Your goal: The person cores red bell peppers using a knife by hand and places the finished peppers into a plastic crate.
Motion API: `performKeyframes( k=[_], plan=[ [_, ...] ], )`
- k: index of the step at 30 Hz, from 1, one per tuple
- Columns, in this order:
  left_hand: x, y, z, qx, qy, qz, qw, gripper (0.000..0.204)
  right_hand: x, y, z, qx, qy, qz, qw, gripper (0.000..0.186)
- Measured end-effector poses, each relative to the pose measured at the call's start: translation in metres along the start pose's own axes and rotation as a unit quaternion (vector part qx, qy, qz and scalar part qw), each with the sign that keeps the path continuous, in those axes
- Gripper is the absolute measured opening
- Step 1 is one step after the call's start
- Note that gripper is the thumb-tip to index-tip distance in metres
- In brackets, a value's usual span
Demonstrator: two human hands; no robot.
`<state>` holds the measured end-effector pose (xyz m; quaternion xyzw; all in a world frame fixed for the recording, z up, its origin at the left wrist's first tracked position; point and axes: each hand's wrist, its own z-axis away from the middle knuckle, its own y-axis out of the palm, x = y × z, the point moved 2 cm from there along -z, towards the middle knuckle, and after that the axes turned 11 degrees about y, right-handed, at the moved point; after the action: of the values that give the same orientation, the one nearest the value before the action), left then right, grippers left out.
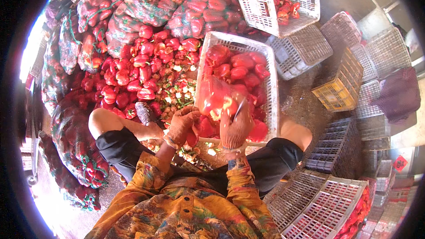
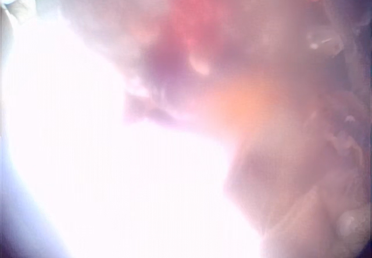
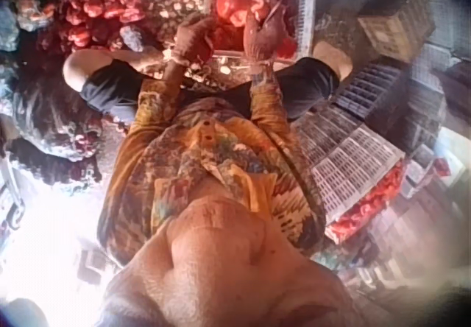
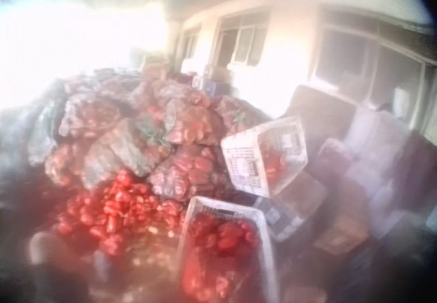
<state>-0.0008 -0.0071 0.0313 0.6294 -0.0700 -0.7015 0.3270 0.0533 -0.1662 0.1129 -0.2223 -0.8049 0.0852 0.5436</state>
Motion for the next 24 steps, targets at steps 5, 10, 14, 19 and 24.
performKeyframes(
  k=[5, 10, 14, 19, 24],
  plan=[
    [-0.012, -0.004, 0.002, 0.068, 0.057, -0.019, 0.996, 0.029, 0.023, -0.017, -0.013, 0.037, -0.248, -0.014, 0.968, 0.037],
    [-0.045, -0.037, 0.001, -0.016, 0.001, 0.293, 0.956, 0.031, 0.044, 0.043, 0.003, 0.124, -0.13, -0.129, 0.975, 0.042],
    [-0.034, -0.12, -0.011, -0.197, 0.155, 0.033, 0.967, 0.035, 0.052, 0.077, 0.011, 0.145, -0.054, -0.064, 0.986, 0.037],
    [-0.053, -0.127, -0.003, -0.268, 0.21, -0.109, 0.934, 0.016, 0.043, 0.05, -0.007, 0.094, -0.069, -0.071, 0.991, 0.035],
    [-0.049, -0.107, -0.002, -0.297, 0.252, -0.065, 0.919, 0.02, -0.046, -0.031, -0.035, 0.145, 0.253, -0.154, 0.944, 0.034]
  ],
)
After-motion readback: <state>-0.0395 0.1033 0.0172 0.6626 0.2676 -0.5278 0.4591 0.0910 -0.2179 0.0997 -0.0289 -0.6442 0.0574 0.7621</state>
